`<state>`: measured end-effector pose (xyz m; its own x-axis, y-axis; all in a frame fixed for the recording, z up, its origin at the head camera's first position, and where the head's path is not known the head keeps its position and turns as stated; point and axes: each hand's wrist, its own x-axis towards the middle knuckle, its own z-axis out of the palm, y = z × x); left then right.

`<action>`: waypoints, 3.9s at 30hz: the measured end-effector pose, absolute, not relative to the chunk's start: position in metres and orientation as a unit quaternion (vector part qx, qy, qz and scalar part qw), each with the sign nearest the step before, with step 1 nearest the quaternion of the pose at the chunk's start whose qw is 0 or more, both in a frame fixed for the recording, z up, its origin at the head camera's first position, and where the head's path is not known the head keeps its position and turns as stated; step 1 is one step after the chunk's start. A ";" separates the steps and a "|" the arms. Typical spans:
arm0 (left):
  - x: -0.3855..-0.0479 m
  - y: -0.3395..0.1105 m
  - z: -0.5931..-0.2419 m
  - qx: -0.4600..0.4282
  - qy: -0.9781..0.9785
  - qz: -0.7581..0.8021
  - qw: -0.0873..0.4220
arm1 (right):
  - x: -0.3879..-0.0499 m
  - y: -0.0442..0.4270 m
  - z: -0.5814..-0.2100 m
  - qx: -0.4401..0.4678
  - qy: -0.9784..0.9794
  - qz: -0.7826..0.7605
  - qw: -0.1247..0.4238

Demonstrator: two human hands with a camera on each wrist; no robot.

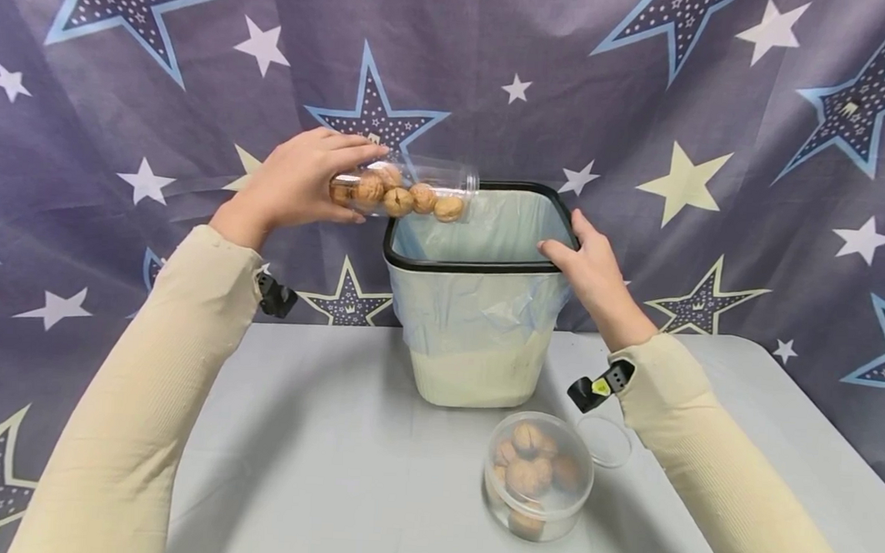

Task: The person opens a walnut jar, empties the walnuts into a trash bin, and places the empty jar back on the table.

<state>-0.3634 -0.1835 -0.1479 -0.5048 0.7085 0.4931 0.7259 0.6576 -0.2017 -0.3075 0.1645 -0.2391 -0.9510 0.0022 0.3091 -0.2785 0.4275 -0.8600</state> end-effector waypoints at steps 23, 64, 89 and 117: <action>-0.363 -0.178 -0.143 -0.431 -0.857 -0.006 0.284 | -0.308 0.165 -0.239 0.084 -0.833 0.531 0.132; -0.361 -0.184 -0.143 -0.411 -0.871 0.013 0.270 | -0.308 0.166 -0.240 0.085 -0.838 0.521 0.134; -0.363 -0.188 -0.146 -0.411 -0.871 0.008 0.269 | -0.309 0.166 -0.243 0.083 -0.839 0.520 0.134; -0.358 -0.180 -0.141 -0.445 -0.836 0.047 0.316 | -0.311 0.165 -0.241 0.095 -0.833 0.525 0.147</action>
